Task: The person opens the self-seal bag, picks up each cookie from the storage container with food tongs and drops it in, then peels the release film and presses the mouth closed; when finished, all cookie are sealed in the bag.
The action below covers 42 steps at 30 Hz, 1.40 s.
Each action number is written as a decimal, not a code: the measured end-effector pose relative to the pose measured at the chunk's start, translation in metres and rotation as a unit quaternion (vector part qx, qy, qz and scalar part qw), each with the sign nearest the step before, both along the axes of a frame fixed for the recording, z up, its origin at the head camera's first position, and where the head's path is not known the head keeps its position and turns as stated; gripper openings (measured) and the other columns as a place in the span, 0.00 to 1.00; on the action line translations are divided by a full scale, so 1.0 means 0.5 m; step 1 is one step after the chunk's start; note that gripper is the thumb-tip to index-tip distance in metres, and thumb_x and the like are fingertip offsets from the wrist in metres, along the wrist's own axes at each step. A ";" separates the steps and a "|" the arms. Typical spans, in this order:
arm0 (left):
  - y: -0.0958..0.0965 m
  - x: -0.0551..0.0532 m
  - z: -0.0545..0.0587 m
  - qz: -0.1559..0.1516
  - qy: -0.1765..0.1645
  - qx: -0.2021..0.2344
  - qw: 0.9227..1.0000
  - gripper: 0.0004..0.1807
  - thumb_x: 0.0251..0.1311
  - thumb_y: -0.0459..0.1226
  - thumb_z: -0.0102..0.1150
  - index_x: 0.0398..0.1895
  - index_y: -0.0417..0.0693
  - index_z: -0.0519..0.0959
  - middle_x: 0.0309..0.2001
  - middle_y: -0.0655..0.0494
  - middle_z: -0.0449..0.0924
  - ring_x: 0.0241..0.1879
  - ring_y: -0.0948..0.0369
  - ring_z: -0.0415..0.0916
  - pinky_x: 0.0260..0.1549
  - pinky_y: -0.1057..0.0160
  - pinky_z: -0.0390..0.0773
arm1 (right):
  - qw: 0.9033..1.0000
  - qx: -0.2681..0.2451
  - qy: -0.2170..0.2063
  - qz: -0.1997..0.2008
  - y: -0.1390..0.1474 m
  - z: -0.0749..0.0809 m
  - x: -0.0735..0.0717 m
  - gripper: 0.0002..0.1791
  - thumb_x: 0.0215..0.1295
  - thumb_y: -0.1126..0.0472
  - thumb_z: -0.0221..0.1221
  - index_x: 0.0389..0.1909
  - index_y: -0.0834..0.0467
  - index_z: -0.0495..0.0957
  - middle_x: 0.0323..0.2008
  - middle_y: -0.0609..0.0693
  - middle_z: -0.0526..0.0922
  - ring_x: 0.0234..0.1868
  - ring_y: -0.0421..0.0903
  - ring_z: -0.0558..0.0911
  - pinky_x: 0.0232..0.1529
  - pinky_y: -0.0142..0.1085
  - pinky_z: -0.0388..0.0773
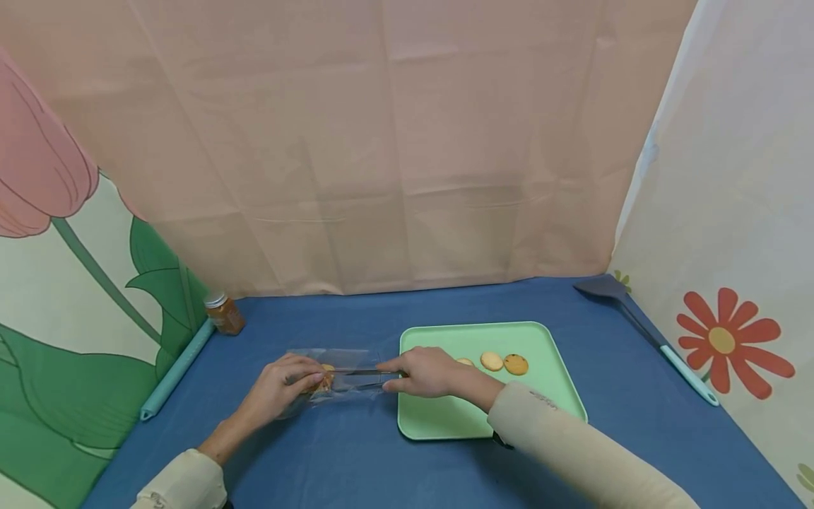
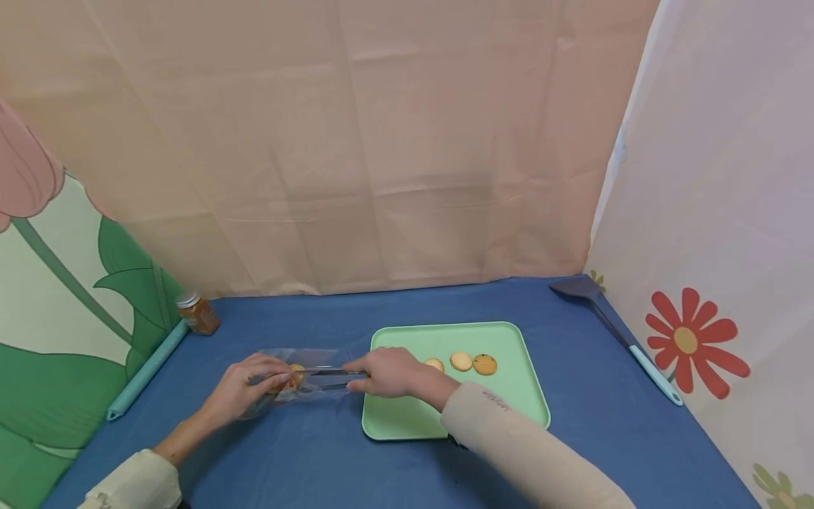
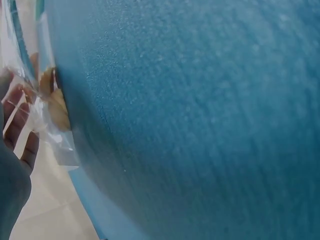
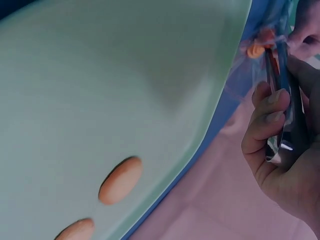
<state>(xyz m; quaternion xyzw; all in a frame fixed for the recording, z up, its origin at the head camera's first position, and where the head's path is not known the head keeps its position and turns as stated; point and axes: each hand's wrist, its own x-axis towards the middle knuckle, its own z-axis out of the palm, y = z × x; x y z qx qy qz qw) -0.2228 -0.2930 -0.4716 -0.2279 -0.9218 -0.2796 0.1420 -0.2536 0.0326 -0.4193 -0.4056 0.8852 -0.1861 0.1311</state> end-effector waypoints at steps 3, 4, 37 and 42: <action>-0.003 -0.002 -0.001 -0.010 0.004 0.003 1.000 0.07 0.67 0.42 0.63 0.42 0.63 0.88 0.45 0.70 0.85 0.49 0.65 0.79 0.46 0.53 0.80 | 1.000 -0.004 -0.002 -0.001 -0.011 -0.005 0.000 0.24 0.74 0.45 0.57 0.68 0.42 0.74 0.10 0.40 0.66 0.13 0.36 0.59 0.17 0.30 0.51; -0.005 -0.002 -0.001 -0.012 0.005 0.004 1.000 0.07 0.67 0.42 0.63 0.42 0.62 0.88 0.46 0.69 0.86 0.49 0.65 0.79 0.45 0.54 0.80 | 1.000 -0.005 -0.005 -0.001 -0.014 -0.007 0.001 0.24 0.74 0.45 0.57 0.68 0.41 0.74 0.09 0.40 0.65 0.13 0.36 0.58 0.17 0.30 0.50; -0.005 0.004 0.005 -0.001 0.000 -0.001 1.000 0.07 0.66 0.44 0.63 0.42 0.66 0.88 0.46 0.73 0.85 0.47 0.68 0.77 0.43 0.57 0.81 | 0.999 0.016 0.028 0.004 -0.022 0.000 0.009 0.25 0.72 0.43 0.58 0.69 0.37 0.72 0.15 0.37 0.72 0.14 0.34 0.64 0.15 0.30 0.52; -0.009 0.007 0.005 0.008 -0.002 0.002 1.000 0.07 0.66 0.44 0.64 0.43 0.67 0.88 0.46 0.73 0.84 0.47 0.69 0.77 0.44 0.56 0.81 | 0.999 0.015 0.030 -0.002 -0.003 0.007 0.012 0.25 0.72 0.44 0.58 0.69 0.40 0.73 0.16 0.38 0.73 0.17 0.33 0.68 0.16 0.31 0.53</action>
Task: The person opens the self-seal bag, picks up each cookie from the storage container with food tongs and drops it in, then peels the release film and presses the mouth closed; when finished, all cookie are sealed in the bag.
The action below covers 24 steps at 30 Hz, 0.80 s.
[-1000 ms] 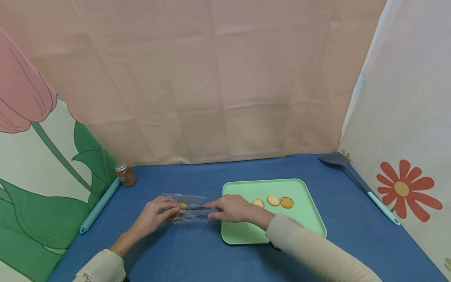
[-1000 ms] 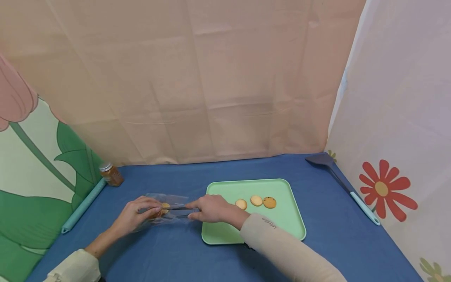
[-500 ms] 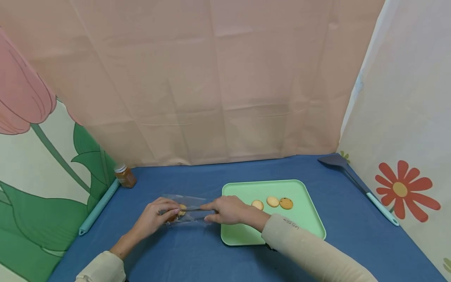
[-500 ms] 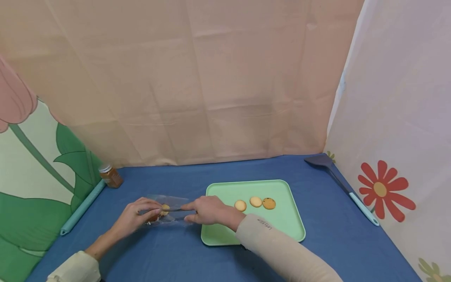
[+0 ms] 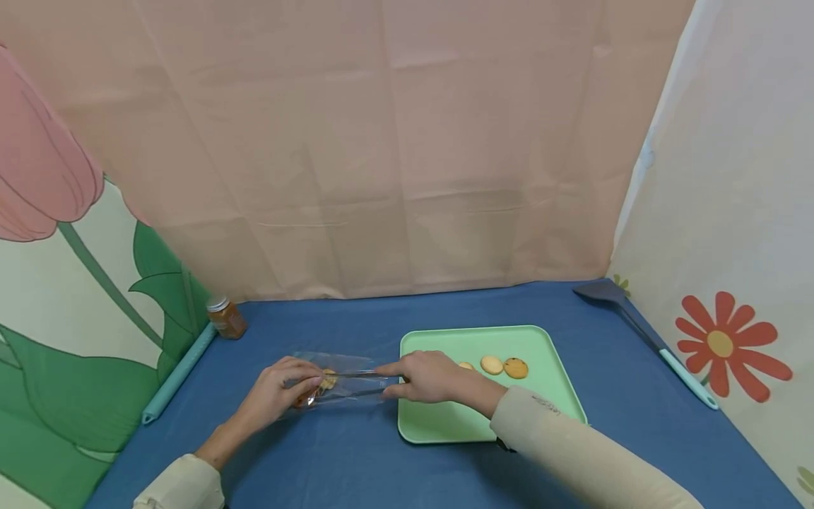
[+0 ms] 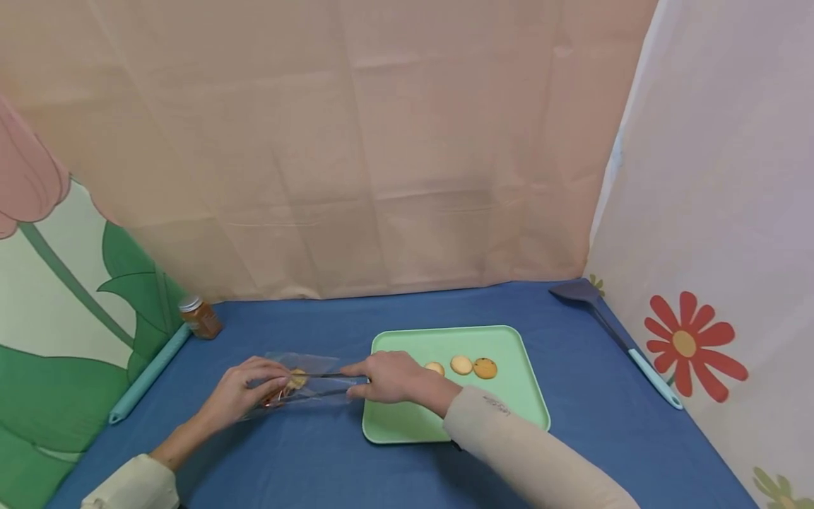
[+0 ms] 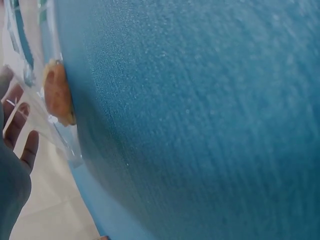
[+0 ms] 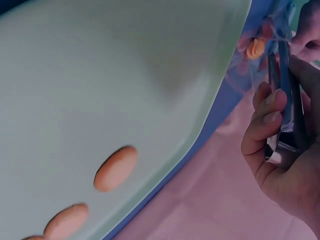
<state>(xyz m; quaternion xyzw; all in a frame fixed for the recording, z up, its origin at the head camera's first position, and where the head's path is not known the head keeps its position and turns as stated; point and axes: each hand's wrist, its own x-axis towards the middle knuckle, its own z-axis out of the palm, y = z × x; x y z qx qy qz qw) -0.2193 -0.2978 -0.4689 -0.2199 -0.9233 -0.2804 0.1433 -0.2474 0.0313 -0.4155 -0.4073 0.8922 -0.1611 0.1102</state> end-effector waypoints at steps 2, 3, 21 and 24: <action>0.000 0.001 0.001 0.003 -0.005 0.002 1.000 0.07 0.66 0.44 0.64 0.43 0.67 0.88 0.46 0.73 0.84 0.48 0.69 0.77 0.43 0.57 0.81 | 1.000 0.000 0.000 -0.005 0.009 0.004 0.001 0.25 0.72 0.44 0.58 0.69 0.40 0.73 0.16 0.39 0.73 0.18 0.33 0.69 0.16 0.31 0.55; 0.000 0.002 0.002 0.004 -0.006 0.001 1.000 0.07 0.66 0.44 0.64 0.43 0.67 0.88 0.46 0.73 0.84 0.48 0.70 0.77 0.43 0.57 0.81 | 1.000 0.000 -0.001 -0.007 0.013 0.006 0.002 0.25 0.72 0.44 0.58 0.69 0.40 0.73 0.17 0.38 0.73 0.19 0.33 0.70 0.16 0.31 0.56; 0.001 -0.003 -0.002 0.008 0.000 -0.003 1.000 0.07 0.66 0.46 0.63 0.42 0.67 0.88 0.45 0.75 0.83 0.48 0.71 0.77 0.44 0.57 0.81 | 0.999 -0.030 -0.010 -0.040 0.131 0.026 0.039 0.25 0.70 0.45 0.60 0.67 0.42 0.75 0.18 0.37 0.74 0.18 0.33 0.69 0.17 0.30 0.61; 0.004 -0.002 0.000 0.009 -0.005 -0.005 1.000 0.07 0.66 0.47 0.63 0.42 0.67 0.88 0.45 0.76 0.83 0.49 0.71 0.76 0.45 0.56 0.81 | 0.998 -0.036 -0.010 -0.044 0.155 0.030 0.047 0.26 0.70 0.45 0.61 0.67 0.42 0.76 0.16 0.39 0.72 0.18 0.33 0.67 0.17 0.30 0.58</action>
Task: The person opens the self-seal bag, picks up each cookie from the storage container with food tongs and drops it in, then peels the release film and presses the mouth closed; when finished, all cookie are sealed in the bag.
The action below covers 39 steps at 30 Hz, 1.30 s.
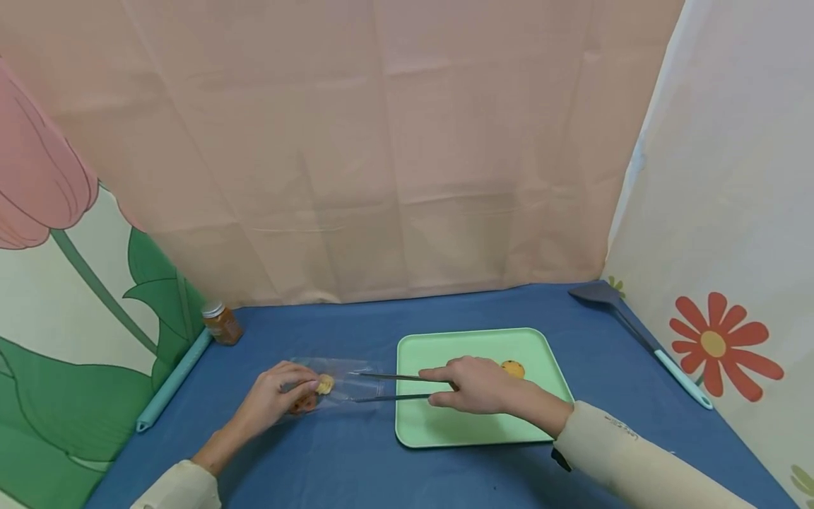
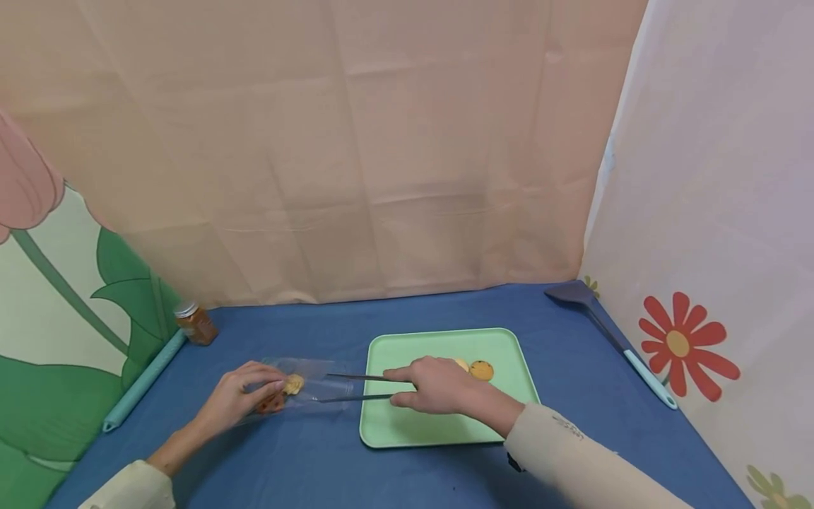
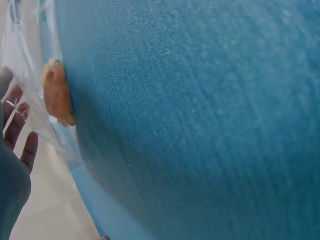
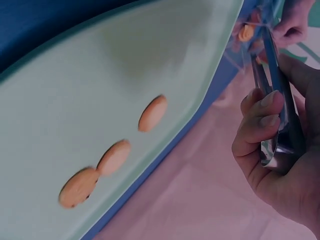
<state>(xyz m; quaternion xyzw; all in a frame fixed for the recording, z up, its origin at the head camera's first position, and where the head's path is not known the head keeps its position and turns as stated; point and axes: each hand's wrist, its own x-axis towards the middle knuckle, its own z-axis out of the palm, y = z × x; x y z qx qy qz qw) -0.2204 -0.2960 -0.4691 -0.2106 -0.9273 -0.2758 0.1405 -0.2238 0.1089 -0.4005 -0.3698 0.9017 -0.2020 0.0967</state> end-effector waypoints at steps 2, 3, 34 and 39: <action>0.001 0.001 0.000 0.002 -0.002 0.000 1.000 0.07 0.66 0.47 0.63 0.42 0.67 0.88 0.45 0.76 0.83 0.49 0.71 0.76 0.45 0.55 0.81 | 1.000 0.000 0.001 -0.006 0.017 0.004 0.005 0.26 0.69 0.45 0.62 0.67 0.42 0.76 0.17 0.38 0.71 0.18 0.33 0.67 0.17 0.30 0.57; 0.001 0.001 0.000 0.003 -0.004 0.000 1.000 0.07 0.66 0.47 0.63 0.42 0.68 0.88 0.45 0.76 0.83 0.49 0.71 0.76 0.46 0.55 0.81 | 1.000 -0.001 0.000 -0.008 0.026 0.006 0.007 0.26 0.69 0.45 0.62 0.67 0.42 0.76 0.17 0.38 0.72 0.18 0.32 0.67 0.17 0.30 0.57; 0.003 -0.002 -0.002 -0.001 -0.012 0.001 1.000 0.06 0.66 0.47 0.63 0.42 0.69 0.88 0.44 0.78 0.82 0.48 0.72 0.76 0.46 0.56 0.81 | 0.994 0.021 0.019 -0.110 0.236 0.022 0.036 0.28 0.69 0.42 0.61 0.68 0.43 0.75 0.23 0.37 0.70 0.19 0.33 0.66 0.19 0.30 0.62; 0.005 -0.004 -0.003 -0.004 -0.012 0.004 1.000 0.06 0.66 0.47 0.63 0.43 0.69 0.87 0.44 0.77 0.83 0.48 0.72 0.76 0.46 0.56 0.81 | 0.993 0.028 0.027 -0.110 0.246 0.020 0.036 0.28 0.68 0.42 0.62 0.67 0.43 0.75 0.23 0.36 0.71 0.21 0.31 0.67 0.20 0.30 0.64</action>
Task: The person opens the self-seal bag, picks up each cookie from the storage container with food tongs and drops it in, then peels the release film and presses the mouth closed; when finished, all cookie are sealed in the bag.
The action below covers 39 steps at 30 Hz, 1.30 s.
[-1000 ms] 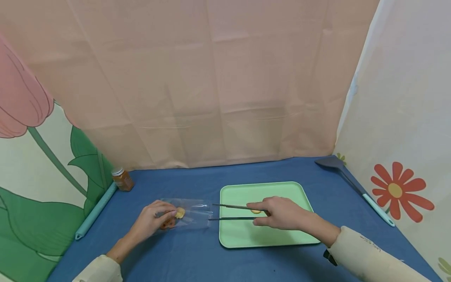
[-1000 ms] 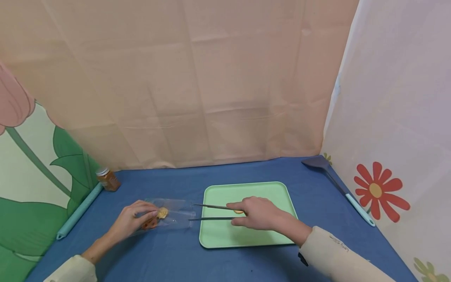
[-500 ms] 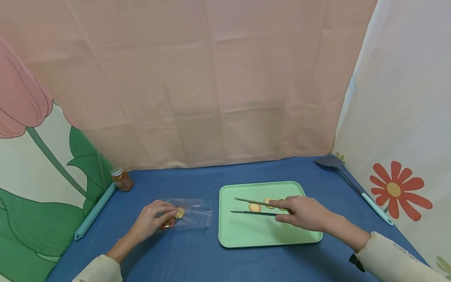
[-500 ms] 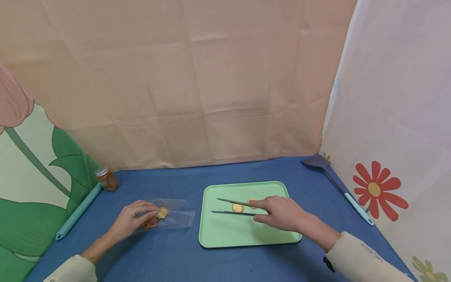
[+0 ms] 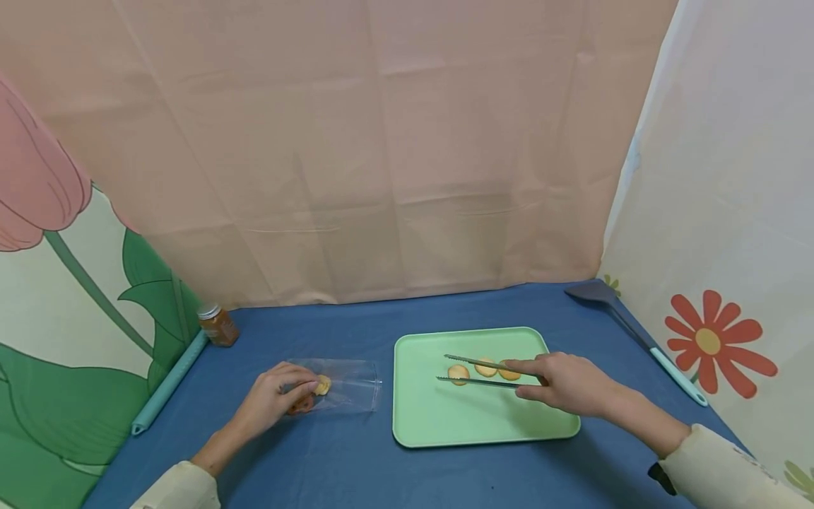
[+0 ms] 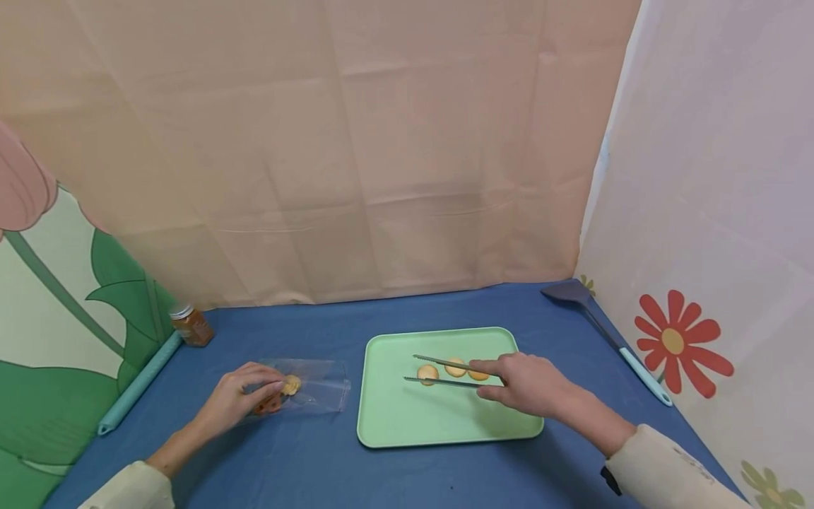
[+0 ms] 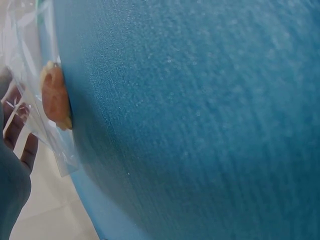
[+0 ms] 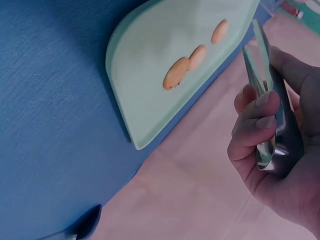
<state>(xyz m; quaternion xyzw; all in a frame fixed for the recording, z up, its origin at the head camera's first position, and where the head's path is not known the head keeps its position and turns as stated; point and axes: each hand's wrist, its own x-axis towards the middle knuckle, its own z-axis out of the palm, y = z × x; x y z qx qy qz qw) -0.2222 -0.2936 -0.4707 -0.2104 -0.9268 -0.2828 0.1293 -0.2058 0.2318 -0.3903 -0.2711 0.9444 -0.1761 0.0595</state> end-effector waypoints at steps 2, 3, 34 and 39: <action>0.000 0.000 0.000 -0.001 0.000 0.002 1.000 0.07 0.66 0.46 0.63 0.43 0.69 0.87 0.45 0.77 0.83 0.48 0.72 0.76 0.46 0.56 0.81 | 1.000 0.004 0.002 -0.001 0.003 -0.002 0.000 0.28 0.67 0.42 0.62 0.67 0.43 0.75 0.23 0.35 0.71 0.21 0.31 0.67 0.19 0.30 0.64; -0.001 0.000 0.000 -0.002 0.000 0.003 1.000 0.07 0.66 0.47 0.63 0.43 0.69 0.87 0.45 0.77 0.83 0.48 0.72 0.76 0.46 0.57 0.81 | 1.000 0.005 0.002 0.000 0.004 -0.003 0.000 0.28 0.67 0.42 0.62 0.67 0.42 0.75 0.23 0.35 0.71 0.21 0.31 0.67 0.19 0.30 0.64; 0.002 -0.005 -0.001 0.002 0.004 -0.005 1.000 0.06 0.66 0.47 0.63 0.42 0.70 0.87 0.44 0.78 0.82 0.48 0.72 0.76 0.45 0.57 0.81 | 1.000 0.000 -0.022 -0.012 0.042 -0.040 -0.012 0.27 0.67 0.45 0.63 0.66 0.46 0.77 0.39 0.43 0.87 0.21 0.31 0.68 0.19 0.31 0.63; 0.002 -0.004 -0.001 0.006 0.000 -0.006 1.000 0.06 0.66 0.47 0.63 0.42 0.70 0.87 0.44 0.78 0.83 0.48 0.71 0.77 0.44 0.58 0.81 | 1.000 -0.001 -0.023 -0.011 0.045 -0.044 -0.013 0.28 0.67 0.44 0.63 0.66 0.46 0.77 0.42 0.44 0.87 0.20 0.31 0.68 0.19 0.31 0.63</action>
